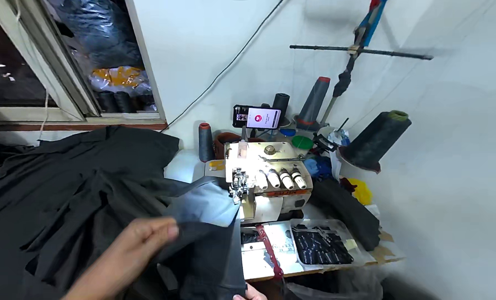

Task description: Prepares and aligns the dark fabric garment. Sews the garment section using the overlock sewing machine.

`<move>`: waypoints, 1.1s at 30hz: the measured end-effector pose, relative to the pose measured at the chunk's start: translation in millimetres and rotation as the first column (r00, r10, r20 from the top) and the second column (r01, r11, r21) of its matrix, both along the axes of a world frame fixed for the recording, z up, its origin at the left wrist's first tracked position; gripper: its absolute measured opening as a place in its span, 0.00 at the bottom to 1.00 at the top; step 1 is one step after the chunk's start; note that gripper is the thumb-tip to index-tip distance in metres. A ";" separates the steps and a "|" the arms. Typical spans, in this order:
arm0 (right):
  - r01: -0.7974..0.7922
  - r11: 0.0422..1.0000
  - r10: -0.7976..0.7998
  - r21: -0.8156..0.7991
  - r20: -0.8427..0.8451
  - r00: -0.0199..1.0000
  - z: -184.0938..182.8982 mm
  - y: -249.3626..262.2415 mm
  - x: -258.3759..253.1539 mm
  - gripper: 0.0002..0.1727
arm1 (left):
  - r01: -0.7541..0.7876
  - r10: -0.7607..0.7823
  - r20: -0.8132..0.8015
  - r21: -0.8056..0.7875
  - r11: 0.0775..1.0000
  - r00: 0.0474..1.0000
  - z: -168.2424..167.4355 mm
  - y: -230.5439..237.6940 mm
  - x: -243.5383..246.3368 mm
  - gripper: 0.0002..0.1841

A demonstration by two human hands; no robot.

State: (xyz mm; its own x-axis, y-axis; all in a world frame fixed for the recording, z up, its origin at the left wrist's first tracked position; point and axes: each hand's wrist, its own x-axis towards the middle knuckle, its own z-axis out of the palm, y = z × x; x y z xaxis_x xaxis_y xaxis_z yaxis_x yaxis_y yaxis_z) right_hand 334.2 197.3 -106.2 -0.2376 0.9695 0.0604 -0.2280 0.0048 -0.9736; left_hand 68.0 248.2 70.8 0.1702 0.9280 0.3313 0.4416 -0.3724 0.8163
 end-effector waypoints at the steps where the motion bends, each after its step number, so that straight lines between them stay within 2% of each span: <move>1: 0.004 1.000 -0.005 0.021 0.002 1.000 1.6 -2.3 2.4 0.13 | 0.109 -0.108 -0.012 0.058 0.992 0.994 -7.9 -13.1 4.3 0.18; 3: 0.019 0.999 -0.019 0.046 -0.007 1.000 5.5 -7.1 7.9 0.15 | 0.277 -0.276 -0.025 0.097 0.956 0.961 -25.1 -30.6 19.0 0.19; 4: 0.027 0.999 -0.026 0.046 -0.006 1.000 8.3 -9.5 10.9 0.15 | 0.313 -0.313 -0.015 0.098 0.945 0.950 -35.5 -35.4 27.5 0.19; 7: 0.035 0.998 -0.036 0.055 0.006 0.999 15.3 -16.2 17.7 0.15 | 0.311 -0.318 0.063 0.097 0.945 0.946 -63.4 -41.4 49.6 0.18; 9: 0.042 0.998 -0.042 0.057 0.002 0.999 19.6 -19.2 19.0 0.15 | 0.303 -0.312 0.092 0.094 0.948 0.946 -69.4 -42.4 60.4 0.18; 12: 0.059 0.996 -0.059 0.067 0.001 0.998 25.7 -19.6 17.7 0.15 | 0.294 -0.297 0.022 0.079 0.952 0.955 -67.0 -39.9 67.5 0.19; 15: 0.091 0.994 -0.088 0.062 -0.044 0.995 31.4 -13.6 12.4 0.16 | 0.228 -0.210 -0.173 0.096 0.969 0.962 -66.1 -33.7 68.2 0.20; 17: 0.134 0.991 -0.132 0.029 -0.057 0.990 37.9 -6.6 7.4 0.16 | 0.145 -0.084 -0.320 0.171 0.975 0.944 -63.6 -27.6 73.8 0.20; 20: 0.145 0.989 -0.142 0.023 -0.107 0.984 45.6 7.0 -0.9 0.17 | 0.057 0.149 -0.503 0.370 0.927 0.851 -62.0 -12.5 88.4 0.19; 23: 0.153 0.988 -0.150 0.012 -0.146 0.978 52.0 20.4 -9.6 0.15 | 0.020 0.323 -0.621 0.480 0.877 0.714 -56.8 4.8 101.7 0.16; 27: 0.189 0.982 -0.187 -0.003 -0.158 0.970 57.1 36.1 -17.7 0.12 | 0.005 0.422 -0.679 0.531 0.847 0.601 -45.9 20.4 114.3 0.10; 33: 0.173 0.985 -0.172 0.007 -0.068 0.983 65.6 31.0 -11.0 0.10 | -0.039 0.444 -0.666 0.530 0.847 0.599 -39.1 19.0 125.8 0.08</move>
State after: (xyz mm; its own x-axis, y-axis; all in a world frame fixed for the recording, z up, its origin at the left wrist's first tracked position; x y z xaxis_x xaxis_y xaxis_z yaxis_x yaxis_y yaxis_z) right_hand 323.2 228.3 -40.6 -0.0617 0.9946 0.0831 -0.2871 0.0621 -0.9559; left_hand 193.8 267.1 31.8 0.3308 0.7652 0.5523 0.9319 -0.3570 -0.0636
